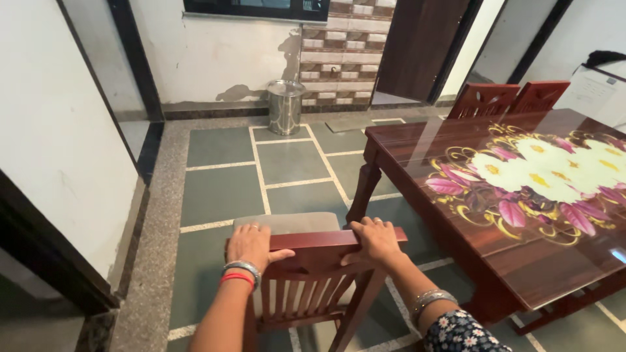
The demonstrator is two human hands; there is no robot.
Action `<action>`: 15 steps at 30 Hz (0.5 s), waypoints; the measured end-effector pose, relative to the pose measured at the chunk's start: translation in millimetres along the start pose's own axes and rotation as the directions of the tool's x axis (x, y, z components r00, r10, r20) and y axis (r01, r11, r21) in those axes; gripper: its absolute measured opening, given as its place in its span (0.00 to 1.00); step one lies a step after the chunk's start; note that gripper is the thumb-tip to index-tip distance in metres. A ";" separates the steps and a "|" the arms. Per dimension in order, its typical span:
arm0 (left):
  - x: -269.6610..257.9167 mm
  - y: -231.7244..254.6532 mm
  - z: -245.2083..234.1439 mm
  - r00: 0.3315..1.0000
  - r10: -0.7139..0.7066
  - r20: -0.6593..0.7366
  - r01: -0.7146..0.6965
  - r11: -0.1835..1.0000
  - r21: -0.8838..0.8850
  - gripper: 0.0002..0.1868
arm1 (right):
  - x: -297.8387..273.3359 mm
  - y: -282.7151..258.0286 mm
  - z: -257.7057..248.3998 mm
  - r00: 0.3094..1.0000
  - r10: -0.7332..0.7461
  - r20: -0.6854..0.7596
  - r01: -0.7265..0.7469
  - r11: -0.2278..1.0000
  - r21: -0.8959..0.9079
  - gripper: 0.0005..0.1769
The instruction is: The person moves a wooden chair from a hallway area into a dining room and places it under a dining table. They then move the same chair back to the hallway and repeat the process of moving it into the dining room and placing it under the table.
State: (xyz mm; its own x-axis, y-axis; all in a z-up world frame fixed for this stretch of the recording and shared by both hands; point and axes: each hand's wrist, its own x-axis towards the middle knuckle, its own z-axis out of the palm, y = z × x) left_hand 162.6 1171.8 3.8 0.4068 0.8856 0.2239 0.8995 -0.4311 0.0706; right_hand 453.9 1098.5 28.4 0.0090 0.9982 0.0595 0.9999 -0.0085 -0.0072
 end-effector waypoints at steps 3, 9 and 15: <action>18.0 -5.5 3.8 1.000 0.010 0.015 -0.010 1.000 0.014 0.47 | 17.7 1.8 3.2 1.000 0.027 0.001 -0.027 0.999 -0.019 0.46; 51.0 -14.2 10.0 0.999 0.029 0.032 -0.028 1.000 -0.008 0.47 | 49.3 6.2 7.9 0.999 0.045 0.004 -0.045 0.998 -0.033 0.47; 84.2 -27.7 21.9 0.999 0.049 -0.006 -0.049 0.999 -0.012 0.46 | 84.1 11.7 14.0 0.998 0.056 -0.015 -0.057 0.997 -0.050 0.48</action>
State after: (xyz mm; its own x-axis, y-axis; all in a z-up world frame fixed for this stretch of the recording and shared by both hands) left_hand 175.5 1262.0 -0.5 0.4498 0.8624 0.2325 0.8764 -0.4763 0.0714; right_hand 466.3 1183.2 19.4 0.0653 0.9951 0.0739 0.9969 -0.0683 0.0392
